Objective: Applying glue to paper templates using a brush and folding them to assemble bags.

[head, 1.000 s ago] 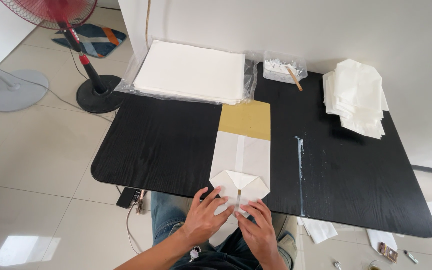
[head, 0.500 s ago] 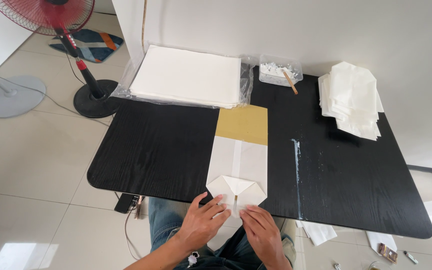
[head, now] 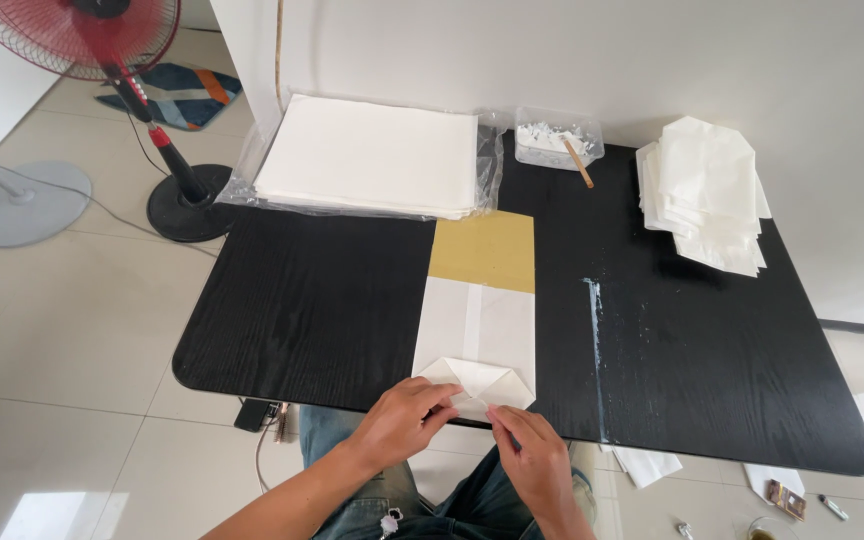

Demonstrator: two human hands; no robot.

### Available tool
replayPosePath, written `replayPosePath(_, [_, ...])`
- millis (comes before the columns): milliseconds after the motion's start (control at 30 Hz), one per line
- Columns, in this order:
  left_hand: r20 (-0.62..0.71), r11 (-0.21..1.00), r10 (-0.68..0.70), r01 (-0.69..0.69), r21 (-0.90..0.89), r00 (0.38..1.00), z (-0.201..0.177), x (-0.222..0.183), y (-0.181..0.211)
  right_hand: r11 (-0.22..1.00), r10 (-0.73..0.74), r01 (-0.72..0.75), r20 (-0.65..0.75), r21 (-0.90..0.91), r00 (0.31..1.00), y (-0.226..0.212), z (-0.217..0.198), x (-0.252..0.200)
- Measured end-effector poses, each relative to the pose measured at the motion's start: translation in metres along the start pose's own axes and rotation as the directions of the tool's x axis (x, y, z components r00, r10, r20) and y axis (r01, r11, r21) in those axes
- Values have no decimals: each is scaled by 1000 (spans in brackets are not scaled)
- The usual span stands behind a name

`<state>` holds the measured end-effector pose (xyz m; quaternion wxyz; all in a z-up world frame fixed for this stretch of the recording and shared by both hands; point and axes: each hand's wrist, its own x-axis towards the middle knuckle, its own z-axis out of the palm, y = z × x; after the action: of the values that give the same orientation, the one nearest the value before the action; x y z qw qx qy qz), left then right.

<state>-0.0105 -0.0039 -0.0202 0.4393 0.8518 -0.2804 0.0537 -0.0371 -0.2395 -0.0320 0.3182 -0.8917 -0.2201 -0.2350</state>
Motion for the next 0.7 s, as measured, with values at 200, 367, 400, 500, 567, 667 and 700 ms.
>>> replayPosePath(200, [92, 986, -167, 166, 24, 982, -9, 21, 7, 989, 128, -128, 5, 77, 992, -9, 4, 13])
replayPosePath(367, [168, 969, -214, 187, 161, 962, -4, 36, 3, 961, 264, -268, 67, 67, 962, -4, 6, 24])
replayPosePath(400, [161, 958, -235, 200, 206, 959, -2, 37, 2, 934, 347, -352, 91, 55, 934, -2, 7, 24])
replayPosePath(500, [206, 923, -348, 296, 245, 915, -8, 49, 10, 837, 536, -547, 216, -13, 816, -4, 4, 41])
replayPosePath(567, [208, 912, -369, 310, 269, 906, -8, 54, 9, 770, 625, -633, 289, -75, 726, -17, -7, 61])
replayPosePath(667, [236, 881, -443, 373, 291, 865, -14, 63, 13, 641, 736, -747, 418, -176, 533, -35, -28, 98])
replayPosePath(700, [264, 859, -495, 421, 290, 828, -17, 67, 14, 585, 761, -783, 478, -212, 439, -40, -36, 112])
